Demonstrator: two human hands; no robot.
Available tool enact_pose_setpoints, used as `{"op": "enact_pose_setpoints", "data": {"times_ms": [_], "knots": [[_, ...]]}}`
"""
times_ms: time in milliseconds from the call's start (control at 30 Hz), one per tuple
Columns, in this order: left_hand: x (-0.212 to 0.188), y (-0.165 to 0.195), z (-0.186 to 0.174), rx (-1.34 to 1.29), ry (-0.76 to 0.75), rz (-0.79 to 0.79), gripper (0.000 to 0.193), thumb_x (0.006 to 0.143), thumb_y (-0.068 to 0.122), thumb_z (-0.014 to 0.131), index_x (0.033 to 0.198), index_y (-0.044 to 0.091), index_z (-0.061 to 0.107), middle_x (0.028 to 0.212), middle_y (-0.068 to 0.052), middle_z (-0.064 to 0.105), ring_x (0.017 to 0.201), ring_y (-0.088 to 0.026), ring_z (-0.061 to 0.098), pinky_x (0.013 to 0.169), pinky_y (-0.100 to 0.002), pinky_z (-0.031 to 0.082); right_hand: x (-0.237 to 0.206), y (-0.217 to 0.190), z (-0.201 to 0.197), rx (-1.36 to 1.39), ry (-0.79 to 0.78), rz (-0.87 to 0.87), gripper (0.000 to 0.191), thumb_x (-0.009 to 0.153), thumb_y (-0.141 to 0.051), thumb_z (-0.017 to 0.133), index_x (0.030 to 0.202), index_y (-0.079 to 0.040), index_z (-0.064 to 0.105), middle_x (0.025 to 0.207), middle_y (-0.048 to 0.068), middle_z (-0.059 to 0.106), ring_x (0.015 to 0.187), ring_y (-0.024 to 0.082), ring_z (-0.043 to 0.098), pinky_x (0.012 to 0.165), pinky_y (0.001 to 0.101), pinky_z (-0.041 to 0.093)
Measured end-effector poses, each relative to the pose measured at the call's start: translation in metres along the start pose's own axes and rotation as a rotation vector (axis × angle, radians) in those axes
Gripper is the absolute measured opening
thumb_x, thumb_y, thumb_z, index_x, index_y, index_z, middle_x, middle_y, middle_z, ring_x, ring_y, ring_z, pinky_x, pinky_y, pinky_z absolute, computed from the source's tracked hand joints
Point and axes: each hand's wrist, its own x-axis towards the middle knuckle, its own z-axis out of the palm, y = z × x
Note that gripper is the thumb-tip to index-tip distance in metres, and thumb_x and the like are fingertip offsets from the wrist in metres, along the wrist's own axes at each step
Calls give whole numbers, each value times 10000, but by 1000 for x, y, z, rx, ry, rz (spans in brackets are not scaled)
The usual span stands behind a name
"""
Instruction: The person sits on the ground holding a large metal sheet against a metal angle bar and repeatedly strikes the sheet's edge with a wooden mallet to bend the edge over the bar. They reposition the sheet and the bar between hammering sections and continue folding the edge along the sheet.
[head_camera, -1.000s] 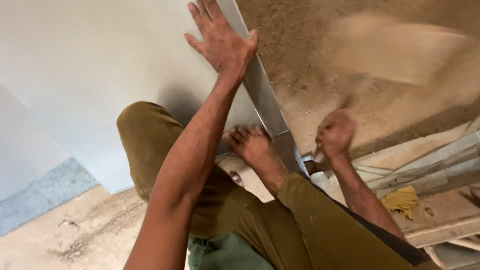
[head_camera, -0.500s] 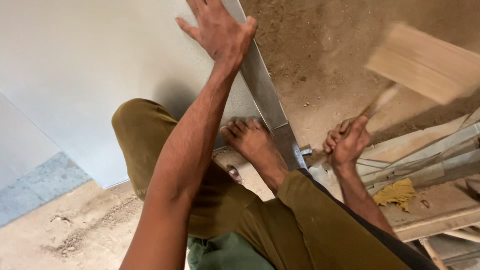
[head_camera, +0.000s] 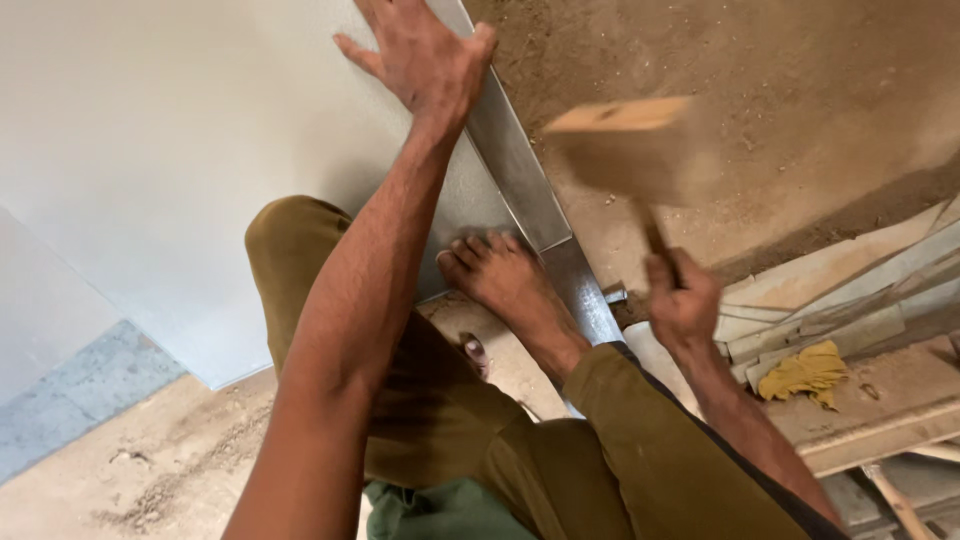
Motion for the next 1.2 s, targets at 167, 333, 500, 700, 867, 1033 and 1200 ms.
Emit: {"op": "enact_pose_setpoints", "data": {"times_ms": [167,333,500,700,867,1033,1200], "knots": [[1,-2,2,-9,80,39,828,589,412,903,1241,41,553,1275,-155,578,1319,-368,467,1145,-810,122,-10,-4,30,4,-54,25,248,971,-297,601,1187,-179,631,1159,13,651,1051,241,634,850,434,521],[2,-6,4,-29,47,39,792,634,384,898,1267,61,550,1288,-157,567,1346,-386,440,1120,-817,102,-12,2,21,-73,-20,-41,374,895,-233,574,1264,-198,625,1246,14,662,1113,207,629,889,420,508],[3,-7,9,-56,69,36,832,606,361,906,1282,53,531,1303,-142,556,1350,-365,445,1149,-815,94,-7,-3,19,-27,-49,-22,339,942,-254,572,1265,-165,619,1237,24,653,1133,238,623,931,433,504],[2,-5,6,-62,28,21,812,613,337,897,1282,59,531,1317,-139,547,1386,-362,415,1154,-820,95,-7,-1,13,-1,-105,20,306,958,-252,586,1249,-165,620,1216,21,651,1088,245,628,889,435,508],[2,-1,-2,-126,130,55,1099,545,309,914,1452,2,375,1512,-225,379,1471,-426,251,1079,-823,113,-4,-1,14,-43,4,-19,339,933,-246,587,1260,-158,611,1233,21,647,1117,220,631,936,437,516],[3,-4,0,-49,-15,-28,1140,663,393,926,1543,84,270,1617,-138,326,1577,-386,187,1195,-825,101,-2,-3,11,25,-77,14,321,947,-254,582,1255,-166,601,1217,39,643,1089,250,631,895,450,505],[2,-10,8,-200,89,-28,1220,753,435,888,1618,90,100,1690,-161,218,1598,-358,167,1226,-750,-4,-5,-1,10,-43,-99,-28,342,922,-214,564,1259,-159,586,1241,36,644,1131,240,635,933,445,509]]}}
